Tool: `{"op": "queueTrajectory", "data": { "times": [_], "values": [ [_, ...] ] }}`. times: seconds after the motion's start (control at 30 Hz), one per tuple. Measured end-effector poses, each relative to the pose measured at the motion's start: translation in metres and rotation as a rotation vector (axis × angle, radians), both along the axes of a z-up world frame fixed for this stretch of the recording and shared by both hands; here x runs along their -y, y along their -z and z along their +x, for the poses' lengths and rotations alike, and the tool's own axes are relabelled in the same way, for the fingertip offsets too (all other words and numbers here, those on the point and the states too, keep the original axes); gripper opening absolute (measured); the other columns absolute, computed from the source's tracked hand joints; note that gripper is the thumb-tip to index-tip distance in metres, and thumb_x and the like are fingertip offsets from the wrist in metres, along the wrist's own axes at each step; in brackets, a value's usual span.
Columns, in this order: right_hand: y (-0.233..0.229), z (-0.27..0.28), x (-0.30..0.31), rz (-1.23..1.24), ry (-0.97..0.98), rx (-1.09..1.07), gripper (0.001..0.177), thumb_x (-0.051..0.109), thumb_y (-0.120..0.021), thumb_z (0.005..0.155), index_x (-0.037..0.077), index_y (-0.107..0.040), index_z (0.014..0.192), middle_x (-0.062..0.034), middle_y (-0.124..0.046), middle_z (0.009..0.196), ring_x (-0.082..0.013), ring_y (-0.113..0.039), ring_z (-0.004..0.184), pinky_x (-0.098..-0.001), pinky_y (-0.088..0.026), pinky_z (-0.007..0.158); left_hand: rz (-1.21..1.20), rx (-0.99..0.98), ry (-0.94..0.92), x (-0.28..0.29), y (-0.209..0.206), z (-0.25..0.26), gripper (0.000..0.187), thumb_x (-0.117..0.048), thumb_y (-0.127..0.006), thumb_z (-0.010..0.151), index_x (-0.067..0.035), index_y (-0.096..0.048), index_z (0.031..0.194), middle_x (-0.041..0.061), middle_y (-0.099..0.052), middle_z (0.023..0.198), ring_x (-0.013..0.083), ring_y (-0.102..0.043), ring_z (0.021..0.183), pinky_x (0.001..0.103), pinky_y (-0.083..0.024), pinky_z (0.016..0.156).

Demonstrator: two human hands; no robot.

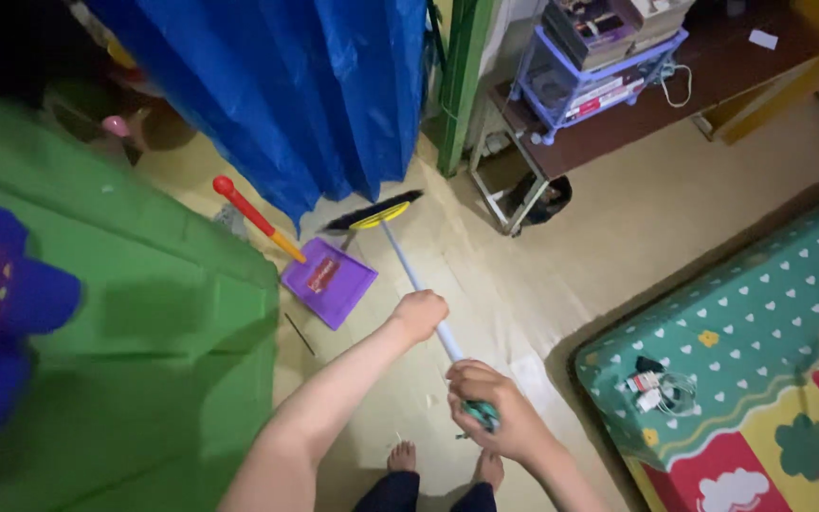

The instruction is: Sweep the bedroom floor using a broom.

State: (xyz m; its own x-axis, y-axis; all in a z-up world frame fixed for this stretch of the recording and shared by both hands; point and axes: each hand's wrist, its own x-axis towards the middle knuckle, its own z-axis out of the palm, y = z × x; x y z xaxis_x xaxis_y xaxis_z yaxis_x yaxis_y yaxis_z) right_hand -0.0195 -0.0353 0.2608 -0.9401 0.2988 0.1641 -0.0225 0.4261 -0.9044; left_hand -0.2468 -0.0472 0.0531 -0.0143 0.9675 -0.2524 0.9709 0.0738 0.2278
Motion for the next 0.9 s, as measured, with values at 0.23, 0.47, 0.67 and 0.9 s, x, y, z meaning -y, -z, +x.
{"op": "queueTrajectory", "data": {
  "times": [0.23, 0.47, 0.67, 0.9],
  "values": [
    [0.065, -0.067, -0.009, 0.017, -0.035, -0.044, 0.009, -0.001, -0.07, 0.083, 0.0, -0.061, 0.08, -0.0128, -0.064, 0.085, -0.0342, -0.068, 0.107, -0.0417, -0.054, 0.097, -0.017, -0.12, -0.131, 0.002, 0.066, -0.072, 0.013, -0.004, -0.07, 0.079, -0.009, -0.075, 0.09, 0.013, -0.072, 0.099, 0.0306, -0.072, 0.098, 0.042, -0.06, 0.084],
    [0.084, -0.079, -0.02, -0.069, -0.073, 0.001, 0.011, 0.0, -0.071, 0.072, -0.001, -0.061, 0.076, -0.0149, -0.062, 0.082, -0.0348, -0.064, 0.094, -0.042, -0.053, 0.087, -0.008, -0.054, -0.147, 0.009, 0.123, -0.07, 0.019, 0.0, -0.065, 0.077, -0.012, -0.074, 0.087, 0.011, -0.071, 0.105, 0.0328, -0.067, 0.111, 0.045, -0.056, 0.09],
    [0.094, -0.053, -0.022, -0.116, -0.06, -0.034, 0.023, 0.001, -0.07, 0.069, -0.002, -0.048, 0.064, -0.0144, -0.052, 0.066, -0.0357, -0.056, 0.07, -0.0435, -0.048, 0.074, -0.035, 0.172, -0.287, 0.009, 0.157, -0.028, 0.02, -0.005, -0.061, 0.084, -0.015, -0.076, 0.095, 0.012, -0.07, 0.111, 0.0327, -0.066, 0.112, 0.045, -0.055, 0.093],
    [0.071, -0.017, -0.027, -0.148, -0.03, -0.048, 0.02, 0.001, -0.065, 0.068, -0.003, -0.047, 0.065, -0.0153, -0.049, 0.065, -0.0357, -0.054, 0.068, -0.0421, -0.049, 0.075, -0.106, 0.131, -0.169, -0.001, 0.13, 0.019, 0.021, -0.005, -0.063, 0.085, -0.015, -0.076, 0.098, 0.008, -0.072, 0.111, 0.0298, -0.066, 0.113, 0.044, -0.055, 0.094]
  ]
}}
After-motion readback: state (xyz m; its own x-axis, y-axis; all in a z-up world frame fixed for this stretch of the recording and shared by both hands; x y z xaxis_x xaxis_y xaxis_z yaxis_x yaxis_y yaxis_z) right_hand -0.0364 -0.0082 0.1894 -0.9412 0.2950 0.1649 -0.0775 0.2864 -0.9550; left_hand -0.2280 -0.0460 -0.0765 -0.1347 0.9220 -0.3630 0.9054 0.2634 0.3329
